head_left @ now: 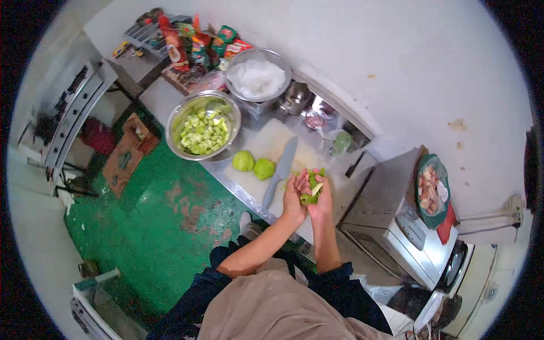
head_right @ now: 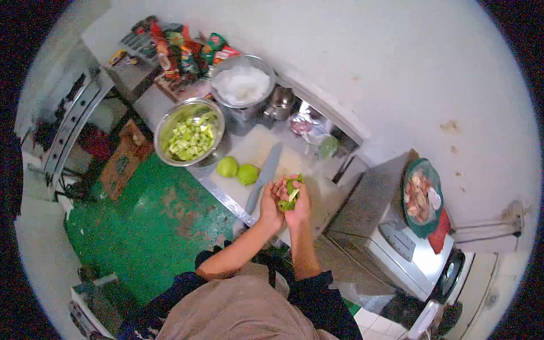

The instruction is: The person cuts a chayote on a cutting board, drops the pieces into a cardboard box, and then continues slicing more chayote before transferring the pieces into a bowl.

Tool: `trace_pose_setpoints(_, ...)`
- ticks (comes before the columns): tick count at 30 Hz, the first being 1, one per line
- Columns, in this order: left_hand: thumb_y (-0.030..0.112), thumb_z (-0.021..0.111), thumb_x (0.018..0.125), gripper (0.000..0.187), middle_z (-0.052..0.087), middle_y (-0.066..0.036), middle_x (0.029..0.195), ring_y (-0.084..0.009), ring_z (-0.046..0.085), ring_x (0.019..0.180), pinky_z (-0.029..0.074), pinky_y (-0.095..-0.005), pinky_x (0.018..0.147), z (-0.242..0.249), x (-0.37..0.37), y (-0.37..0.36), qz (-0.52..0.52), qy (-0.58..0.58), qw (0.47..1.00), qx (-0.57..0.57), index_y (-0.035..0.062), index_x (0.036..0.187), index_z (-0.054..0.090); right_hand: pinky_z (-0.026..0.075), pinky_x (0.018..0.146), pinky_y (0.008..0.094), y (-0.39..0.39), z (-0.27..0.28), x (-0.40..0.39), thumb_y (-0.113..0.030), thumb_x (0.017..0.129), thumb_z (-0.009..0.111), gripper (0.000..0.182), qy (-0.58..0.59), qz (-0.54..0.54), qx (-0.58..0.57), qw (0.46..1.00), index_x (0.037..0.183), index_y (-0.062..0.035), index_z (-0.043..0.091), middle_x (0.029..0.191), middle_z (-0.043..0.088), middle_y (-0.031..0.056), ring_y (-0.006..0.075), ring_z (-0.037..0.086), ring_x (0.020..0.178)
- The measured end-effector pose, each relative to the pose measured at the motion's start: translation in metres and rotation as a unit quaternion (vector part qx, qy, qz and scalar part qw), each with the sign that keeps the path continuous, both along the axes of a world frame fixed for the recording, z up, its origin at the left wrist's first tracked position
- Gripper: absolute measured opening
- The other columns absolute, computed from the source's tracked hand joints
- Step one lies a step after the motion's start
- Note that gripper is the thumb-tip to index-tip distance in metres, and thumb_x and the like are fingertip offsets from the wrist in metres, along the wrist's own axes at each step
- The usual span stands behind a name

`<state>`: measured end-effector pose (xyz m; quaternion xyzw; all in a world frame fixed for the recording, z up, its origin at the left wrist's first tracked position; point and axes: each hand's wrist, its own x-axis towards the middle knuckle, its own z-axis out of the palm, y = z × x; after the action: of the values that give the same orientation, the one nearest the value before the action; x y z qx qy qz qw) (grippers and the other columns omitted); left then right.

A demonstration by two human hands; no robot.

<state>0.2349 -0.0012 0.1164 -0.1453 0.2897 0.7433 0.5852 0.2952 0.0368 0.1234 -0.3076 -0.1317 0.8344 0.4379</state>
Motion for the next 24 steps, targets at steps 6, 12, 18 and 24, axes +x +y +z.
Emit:
trace_pose_setpoints(6, 0.034, 0.038, 0.097, 0.044, 0.059, -0.006, 0.112, -0.0173, 0.054, 0.103, 0.040, -0.0316, 0.096, 0.041, -0.068, -0.042, 0.106, 0.021, 0.994, 0.003, 0.0019, 0.122, 0.052, 0.046, 0.062, 0.0238, -0.039, 0.031, -0.080, -0.013, 0.083, 0.051, 0.023, 0.008, 0.071, -0.007, 0.997, 0.103, -0.0023, 0.054, 0.084, 0.058, 0.0068, 0.0143, 0.055, 0.071)
trace_pose_setpoints(12, 0.033, 0.035, 0.097, 0.044, 0.059, -0.006, 0.114, -0.0164, 0.055, 0.104, 0.040, -0.0307, 0.095, 0.024, -0.188, -0.109, 0.215, 0.067, 0.974, 0.000, 0.0022, 0.122, 0.053, 0.046, 0.057, 0.0229, -0.103, 0.050, -0.213, -0.012, 0.080, 0.054, 0.023, -0.006, 0.156, -0.052, 0.986, 0.101, -0.0020, 0.055, 0.088, 0.060, 0.0084, 0.0147, 0.058, 0.077)
trace_pose_setpoints(18, 0.036, 0.034, 0.097, 0.046, 0.058, -0.007, 0.116, -0.0188, 0.055, 0.106, 0.041, -0.0330, 0.096, 0.014, -0.351, -0.206, 0.300, 0.101, 0.948, -0.003, 0.0028, 0.124, 0.051, 0.049, 0.073, 0.0251, -0.182, 0.012, -0.380, -0.013, 0.079, 0.056, 0.026, 0.075, 0.317, -0.022, 0.945, 0.103, -0.0022, 0.057, 0.095, 0.060, 0.0072, 0.0159, 0.059, 0.083)
trace_pose_setpoints(24, 0.035, 0.035, 0.097, 0.047, 0.055, -0.011, 0.122, -0.0209, 0.052, 0.112, 0.038, -0.0345, 0.099, 0.048, -0.489, -0.285, 0.385, 0.122, 0.914, -0.019, 0.0008, 0.126, 0.049, 0.049, 0.076, 0.0287, -0.258, 0.017, -0.535, -0.014, 0.081, 0.054, 0.024, 0.076, 0.380, -0.035, 0.921, 0.103, -0.0027, 0.056, 0.092, 0.060, 0.0062, 0.0159, 0.058, 0.084)
